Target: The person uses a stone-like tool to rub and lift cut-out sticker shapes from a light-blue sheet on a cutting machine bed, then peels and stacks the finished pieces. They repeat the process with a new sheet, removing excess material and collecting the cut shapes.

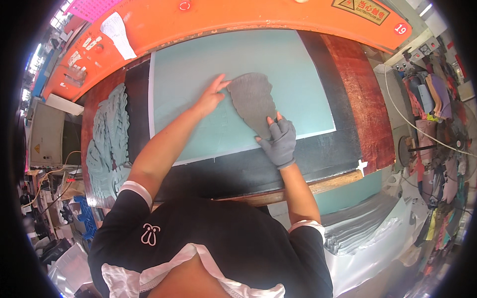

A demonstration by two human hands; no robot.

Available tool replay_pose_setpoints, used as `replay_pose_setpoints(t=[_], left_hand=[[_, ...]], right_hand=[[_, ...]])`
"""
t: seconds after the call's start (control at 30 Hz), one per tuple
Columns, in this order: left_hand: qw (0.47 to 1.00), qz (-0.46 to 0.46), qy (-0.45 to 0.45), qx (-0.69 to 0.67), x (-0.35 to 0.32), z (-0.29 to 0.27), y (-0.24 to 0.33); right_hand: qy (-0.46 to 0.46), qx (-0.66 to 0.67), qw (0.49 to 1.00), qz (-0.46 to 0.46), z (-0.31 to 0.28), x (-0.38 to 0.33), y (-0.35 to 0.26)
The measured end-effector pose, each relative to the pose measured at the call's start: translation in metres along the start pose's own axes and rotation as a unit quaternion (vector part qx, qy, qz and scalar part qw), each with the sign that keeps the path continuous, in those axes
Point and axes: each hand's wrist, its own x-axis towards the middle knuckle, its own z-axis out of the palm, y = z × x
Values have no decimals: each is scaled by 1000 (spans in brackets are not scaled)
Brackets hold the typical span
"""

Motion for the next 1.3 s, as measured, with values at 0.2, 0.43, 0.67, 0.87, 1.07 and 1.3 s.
replay_pose_setpoints(t=[0.2, 0.43, 0.67, 0.87, 1.07, 1.3], left_hand=[[1000, 0, 5, 18, 8, 0, -3], [942, 107, 149, 280, -69, 0, -15], [925, 112, 81, 354, -252, -16, -22], [927, 199, 50, 313, -335, -5, -54], [945, 64, 181, 264, -348, 18, -44], [932, 122, 212, 267, -349, 18, -26]], right_hand=[[18, 9, 999, -24, 0, 4, -1], [60, 80, 990, 100, -24, -34, 13], [11, 97, 965, 243, -65, -109, -16], [-42, -38, 997, 50, -77, -124, -41], [18, -87, 995, 42, -68, -126, -35], [59, -75, 995, 26, -67, -127, -33]])
